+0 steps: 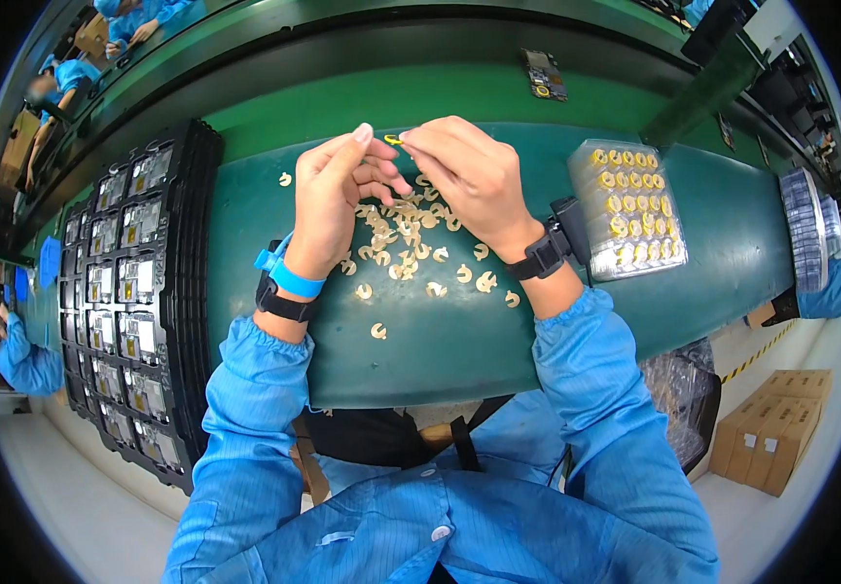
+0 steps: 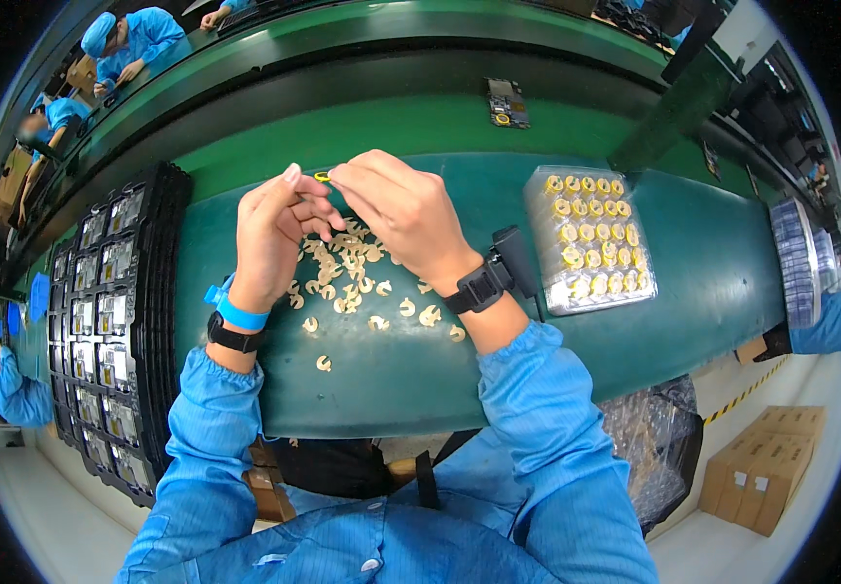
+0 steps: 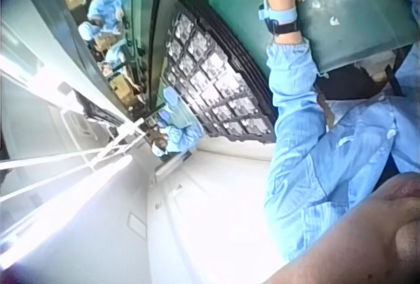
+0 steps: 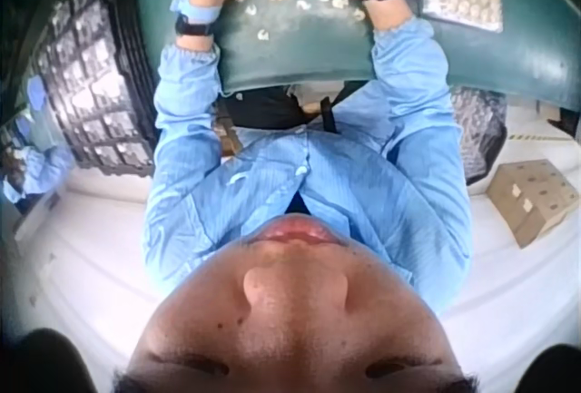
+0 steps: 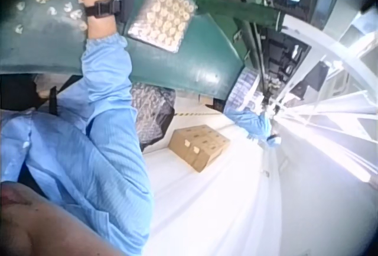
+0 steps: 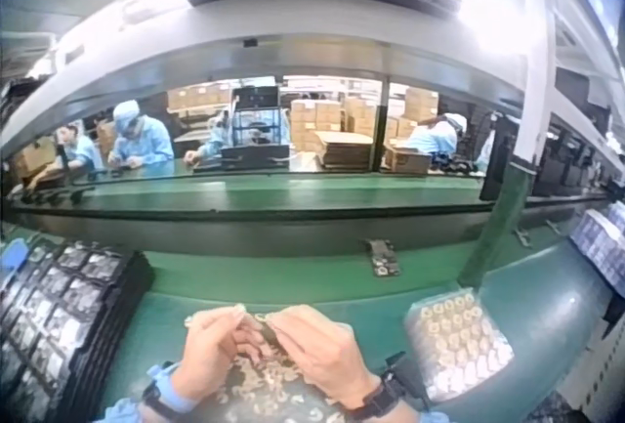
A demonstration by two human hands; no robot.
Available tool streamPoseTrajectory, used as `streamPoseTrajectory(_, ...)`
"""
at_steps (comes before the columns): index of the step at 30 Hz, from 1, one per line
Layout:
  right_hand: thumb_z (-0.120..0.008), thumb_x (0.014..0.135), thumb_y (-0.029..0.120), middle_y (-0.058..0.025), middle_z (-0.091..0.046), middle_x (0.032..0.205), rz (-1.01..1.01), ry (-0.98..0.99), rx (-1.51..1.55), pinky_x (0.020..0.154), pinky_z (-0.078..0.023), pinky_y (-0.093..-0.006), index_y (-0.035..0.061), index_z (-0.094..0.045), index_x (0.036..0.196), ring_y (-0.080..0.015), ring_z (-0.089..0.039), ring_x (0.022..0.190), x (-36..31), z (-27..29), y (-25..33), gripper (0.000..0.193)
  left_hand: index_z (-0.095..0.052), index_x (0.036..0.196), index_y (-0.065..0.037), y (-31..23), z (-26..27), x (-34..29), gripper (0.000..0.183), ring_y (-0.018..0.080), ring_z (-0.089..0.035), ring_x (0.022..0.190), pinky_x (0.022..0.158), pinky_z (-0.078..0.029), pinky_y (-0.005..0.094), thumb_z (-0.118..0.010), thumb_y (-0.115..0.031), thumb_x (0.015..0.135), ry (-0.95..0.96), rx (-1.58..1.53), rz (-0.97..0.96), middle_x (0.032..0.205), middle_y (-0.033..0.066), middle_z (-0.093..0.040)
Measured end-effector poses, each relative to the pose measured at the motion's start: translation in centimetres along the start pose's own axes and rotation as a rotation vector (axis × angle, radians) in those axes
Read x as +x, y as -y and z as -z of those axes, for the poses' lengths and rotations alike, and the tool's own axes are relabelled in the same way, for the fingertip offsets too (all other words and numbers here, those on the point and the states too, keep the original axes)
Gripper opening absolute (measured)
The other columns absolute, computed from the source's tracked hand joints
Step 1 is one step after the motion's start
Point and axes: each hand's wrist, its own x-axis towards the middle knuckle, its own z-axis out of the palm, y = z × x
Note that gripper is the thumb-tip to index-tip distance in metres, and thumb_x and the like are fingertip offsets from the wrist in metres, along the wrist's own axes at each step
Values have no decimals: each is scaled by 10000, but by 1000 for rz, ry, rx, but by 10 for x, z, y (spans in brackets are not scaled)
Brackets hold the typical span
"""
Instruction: Manually assemble small electronic components on a circuit board at a factory assembly line.
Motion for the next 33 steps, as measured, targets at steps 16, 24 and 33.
streamPoseTrajectory(16, -719, 951, 48, -66, -729, 936, -596, 34, 469, 556, -453, -212, -32, -707, 1071, -47, -625, 679, -1, -4, 8, 145, -722, 1035, 42, 11, -4, 1, 183, 180, -722, 744, 627, -549, 262, -656, -127, 1009, -74, 297, -257, 928, 111, -729)
streamPoseTrajectory(24, -641, 1015, 87, -11, -653, 846, -753, -54, 547, 590, -470, -214, -29, -627, 1002, -32, -604, 725, 11, -10, 5, 118, -634, 1329, 61, 12, -8, -2, 358, 181, -728, 754, 630, -566, 259, -635, -124, 1022, -62, 383, -143, 1026, 147, -741)
streamPoseTrajectory(33, -654, 902, 270, -274, -638, 1342, -1086, 413, -792, 1042, -515, -483, -69, -406, 1406, -440, -631, 1238, 101, 68, -158, 656, -566, 1348, 70, 23, -3, -2, 371, 174, -724, 743, 613, -562, 256, -611, -106, 1024, -85, 363, -87, 1015, 149, -729)
